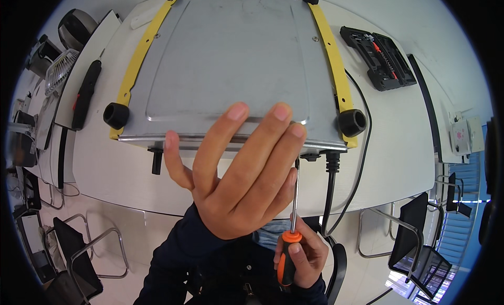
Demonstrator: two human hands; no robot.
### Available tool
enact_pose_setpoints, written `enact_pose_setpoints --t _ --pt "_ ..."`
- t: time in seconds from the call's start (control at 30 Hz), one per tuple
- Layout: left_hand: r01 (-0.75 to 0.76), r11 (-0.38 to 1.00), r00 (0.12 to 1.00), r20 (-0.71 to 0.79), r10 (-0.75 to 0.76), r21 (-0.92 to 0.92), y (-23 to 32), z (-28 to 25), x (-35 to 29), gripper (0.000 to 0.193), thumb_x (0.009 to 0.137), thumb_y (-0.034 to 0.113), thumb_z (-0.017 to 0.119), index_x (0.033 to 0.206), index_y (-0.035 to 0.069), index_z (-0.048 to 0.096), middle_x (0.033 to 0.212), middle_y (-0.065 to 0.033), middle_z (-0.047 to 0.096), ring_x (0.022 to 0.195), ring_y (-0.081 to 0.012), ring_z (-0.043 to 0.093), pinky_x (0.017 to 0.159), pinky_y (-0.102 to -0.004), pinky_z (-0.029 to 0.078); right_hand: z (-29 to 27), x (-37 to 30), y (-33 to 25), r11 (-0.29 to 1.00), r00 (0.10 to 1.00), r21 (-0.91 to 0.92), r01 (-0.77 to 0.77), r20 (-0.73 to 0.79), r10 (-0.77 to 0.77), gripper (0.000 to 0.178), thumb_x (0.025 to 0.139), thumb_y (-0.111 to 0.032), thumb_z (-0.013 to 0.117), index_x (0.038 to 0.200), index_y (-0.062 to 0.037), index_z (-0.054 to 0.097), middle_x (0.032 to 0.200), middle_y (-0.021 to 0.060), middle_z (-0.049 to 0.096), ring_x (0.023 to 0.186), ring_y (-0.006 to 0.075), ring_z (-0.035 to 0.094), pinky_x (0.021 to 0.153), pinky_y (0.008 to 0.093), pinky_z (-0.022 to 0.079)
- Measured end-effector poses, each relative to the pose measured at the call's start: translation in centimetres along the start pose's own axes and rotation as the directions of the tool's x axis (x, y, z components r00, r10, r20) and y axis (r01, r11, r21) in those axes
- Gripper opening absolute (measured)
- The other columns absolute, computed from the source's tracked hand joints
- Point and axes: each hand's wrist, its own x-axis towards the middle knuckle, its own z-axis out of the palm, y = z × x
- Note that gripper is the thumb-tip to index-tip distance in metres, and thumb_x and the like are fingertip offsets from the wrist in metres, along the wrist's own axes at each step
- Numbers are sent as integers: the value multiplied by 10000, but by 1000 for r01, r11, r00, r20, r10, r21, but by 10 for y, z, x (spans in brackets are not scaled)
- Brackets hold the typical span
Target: The person uses a screwdriver to tighten screws on the corners and sides of a gray and yellow electronic device placed on a white table. The person rotates the device to access different screw locations and continues tightening until the device is secured.
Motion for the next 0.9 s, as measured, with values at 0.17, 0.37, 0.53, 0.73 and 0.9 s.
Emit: enact_pose_setpoints --t 0.17,0.37,0.53,0.73,0.9 --pt "4 1000 1000 8 -4 6 2 0 0 321 667 243 545 945 89 588 1066 -61 552 1113 -249 400 999 -437 40 3 2 8 862 969 -476 175 -72 -236 411 726 35 562 1126 48 469 786 141 588 618 125 561 550 203 447" --pt "-46 998 999 -17 47 39 2 4 -9 187 659 248 550 807 172 634 1098 -48 529 1128 -248 384 1005 -452 52 7 11 2 359 870 -891 278 75 -488 447 658 64 582 1096 24 505 744 130 590 560 183 568 509 215 439" --pt "-73 997 997 -38 73 21 0 2 -9 153 653 230 556 774 174 633 1099 -53 529 1133 -251 378 1004 -453 56 6 11 0 307 873 -911 275 103 -476 471 668 36 581 1127 22 476 742 127 584 578 199 571 509 229 448" --pt "100 984 978 197 -70 -148 8 -21 -8 163 648 198 576 794 144 622 1072 -85 545 1083 -253 436 989 -440 139 4 9 -4 948 995 -306 89 -18 -99 411 793 -41 517 1176 44 396 839 146 576 703 179 577 617 249 465" --pt "462 623 867 469 -168 -631 15 -46 -55 245 619 82 642 852 27 588 890 -130 580 788 -274 580 665 -343 457 5 13 -4 995 998 -84 55 48 -51 410 820 -29 477 1198 54 343 856 152 575 782 193 572 708 275 456"
